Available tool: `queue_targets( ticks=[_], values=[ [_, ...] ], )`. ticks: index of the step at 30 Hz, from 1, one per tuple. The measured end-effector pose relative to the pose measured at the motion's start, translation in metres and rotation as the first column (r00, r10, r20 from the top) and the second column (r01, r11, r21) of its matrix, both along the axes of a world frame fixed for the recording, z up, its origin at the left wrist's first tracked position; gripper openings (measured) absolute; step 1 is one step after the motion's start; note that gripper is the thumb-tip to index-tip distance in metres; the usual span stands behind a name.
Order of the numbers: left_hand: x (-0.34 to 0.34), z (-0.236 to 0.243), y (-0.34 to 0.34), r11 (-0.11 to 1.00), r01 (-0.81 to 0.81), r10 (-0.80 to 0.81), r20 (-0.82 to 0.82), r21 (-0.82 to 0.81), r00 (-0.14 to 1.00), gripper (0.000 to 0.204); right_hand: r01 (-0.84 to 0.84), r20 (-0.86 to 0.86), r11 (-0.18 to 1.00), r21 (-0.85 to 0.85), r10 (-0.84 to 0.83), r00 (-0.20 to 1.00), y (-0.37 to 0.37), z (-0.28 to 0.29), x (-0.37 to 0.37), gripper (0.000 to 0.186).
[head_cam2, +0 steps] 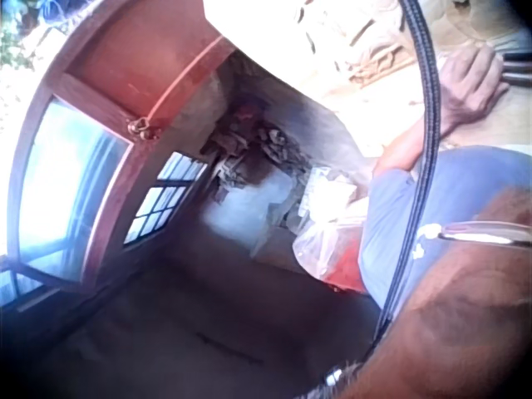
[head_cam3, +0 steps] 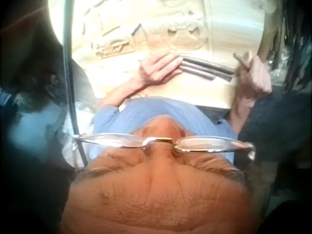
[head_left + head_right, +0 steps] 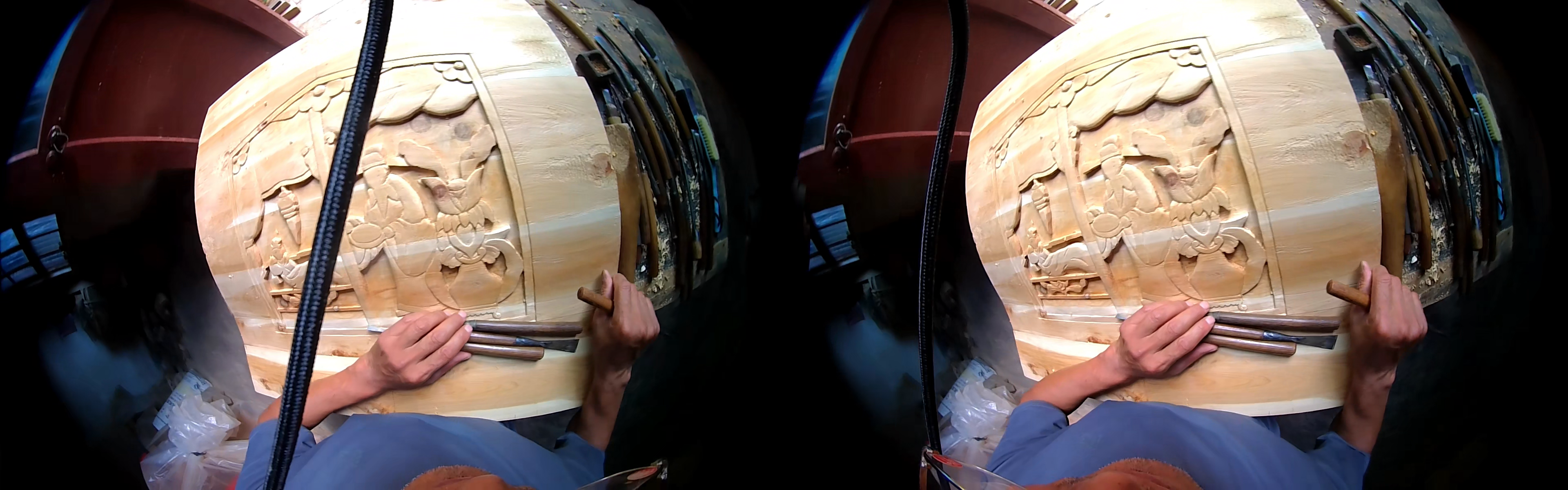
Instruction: The person carves a decorative wooden panel by hand using various chisels to define the figures and patterns.
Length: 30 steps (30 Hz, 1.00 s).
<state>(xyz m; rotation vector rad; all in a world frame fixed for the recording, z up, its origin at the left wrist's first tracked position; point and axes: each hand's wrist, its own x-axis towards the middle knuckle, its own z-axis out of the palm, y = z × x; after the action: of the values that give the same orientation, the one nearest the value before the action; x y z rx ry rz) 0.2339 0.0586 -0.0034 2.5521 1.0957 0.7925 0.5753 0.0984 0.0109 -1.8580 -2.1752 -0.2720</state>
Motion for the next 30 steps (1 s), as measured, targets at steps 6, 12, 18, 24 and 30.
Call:
queue_targets(
  ticks=[6,12,18,24,30],
  values=[
    [-0.001,0.001,0.000,1.000,0.016,-0.016,0.035,0.013,0.999,0.038,-0.015,-0.034,0.999,0.045,0.017,0.999,0.002,-0.005,0.003,0.014],
    [-0.014,0.000,-0.014,0.995,0.046,-0.050,0.044,0.086,0.998,0.036,-0.057,-0.005,0.997,0.052,0.058,0.998,0.007,-0.020,-0.005,0.015],
    [-0.042,0.016,-0.041,0.964,0.235,-0.247,0.086,0.127,0.965,0.029,-0.052,0.006,0.991,0.121,0.051,0.999,0.002,-0.034,0.004,0.016],
    [-0.076,-0.006,-0.071,0.971,0.203,-0.226,0.214,0.127,0.950,0.020,-0.034,0.041,0.997,0.069,0.031,0.999,0.006,-0.035,0.001,0.018],
    [-0.071,-0.013,-0.063,0.978,0.209,-0.199,0.354,0.011,0.914,0.023,-0.008,0.073,0.995,0.103,0.001,0.997,0.006,-0.040,0.004,0.020]
  ],
)
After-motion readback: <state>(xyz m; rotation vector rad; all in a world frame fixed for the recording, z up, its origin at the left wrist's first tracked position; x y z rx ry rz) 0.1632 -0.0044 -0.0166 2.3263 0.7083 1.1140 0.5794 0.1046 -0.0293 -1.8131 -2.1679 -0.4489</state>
